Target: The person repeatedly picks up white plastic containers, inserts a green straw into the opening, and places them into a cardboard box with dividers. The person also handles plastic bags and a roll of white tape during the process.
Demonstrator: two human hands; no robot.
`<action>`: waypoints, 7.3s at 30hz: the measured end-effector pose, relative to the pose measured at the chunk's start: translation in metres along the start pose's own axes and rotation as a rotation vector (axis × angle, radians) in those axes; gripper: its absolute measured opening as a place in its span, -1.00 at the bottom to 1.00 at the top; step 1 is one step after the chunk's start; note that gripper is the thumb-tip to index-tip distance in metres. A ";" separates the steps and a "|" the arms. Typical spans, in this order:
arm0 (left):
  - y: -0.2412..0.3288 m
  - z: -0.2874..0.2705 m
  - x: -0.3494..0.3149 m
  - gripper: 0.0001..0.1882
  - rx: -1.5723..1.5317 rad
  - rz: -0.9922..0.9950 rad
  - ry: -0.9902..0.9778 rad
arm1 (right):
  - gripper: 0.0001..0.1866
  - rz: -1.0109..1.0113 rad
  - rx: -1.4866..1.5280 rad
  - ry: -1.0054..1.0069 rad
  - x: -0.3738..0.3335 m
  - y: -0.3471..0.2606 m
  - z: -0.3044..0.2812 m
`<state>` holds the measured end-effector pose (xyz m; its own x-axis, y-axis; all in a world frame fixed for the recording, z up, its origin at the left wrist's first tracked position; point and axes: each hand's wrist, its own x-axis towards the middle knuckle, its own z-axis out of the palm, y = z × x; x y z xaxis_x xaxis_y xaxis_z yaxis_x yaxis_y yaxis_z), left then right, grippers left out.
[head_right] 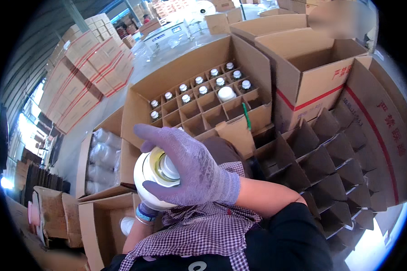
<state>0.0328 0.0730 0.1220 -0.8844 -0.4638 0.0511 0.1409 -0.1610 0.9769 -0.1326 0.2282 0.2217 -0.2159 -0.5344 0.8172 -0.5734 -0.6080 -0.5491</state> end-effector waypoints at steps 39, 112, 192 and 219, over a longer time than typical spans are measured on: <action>-0.033 -0.118 -0.047 -0.04 -0.291 -0.030 0.555 | -0.36 0.970 -1.179 -0.586 0.018 0.453 -0.112; 0.006 0.005 0.072 -0.10 0.348 0.487 0.500 | -0.51 0.303 -0.187 -0.208 0.042 0.180 0.055; -0.112 -0.178 0.068 -0.57 1.351 -0.129 0.300 | -0.55 0.644 0.614 -0.222 -0.084 0.161 0.018; -0.023 -0.068 -0.033 -0.16 0.097 -0.323 -0.362 | -0.35 -0.261 -0.092 -0.923 0.006 0.044 0.030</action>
<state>0.0893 0.0333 0.0840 -0.9763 -0.0685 -0.2052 -0.1926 -0.1567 0.9687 -0.1353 0.1805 0.1970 0.6113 -0.6642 0.4303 -0.5837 -0.7456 -0.3216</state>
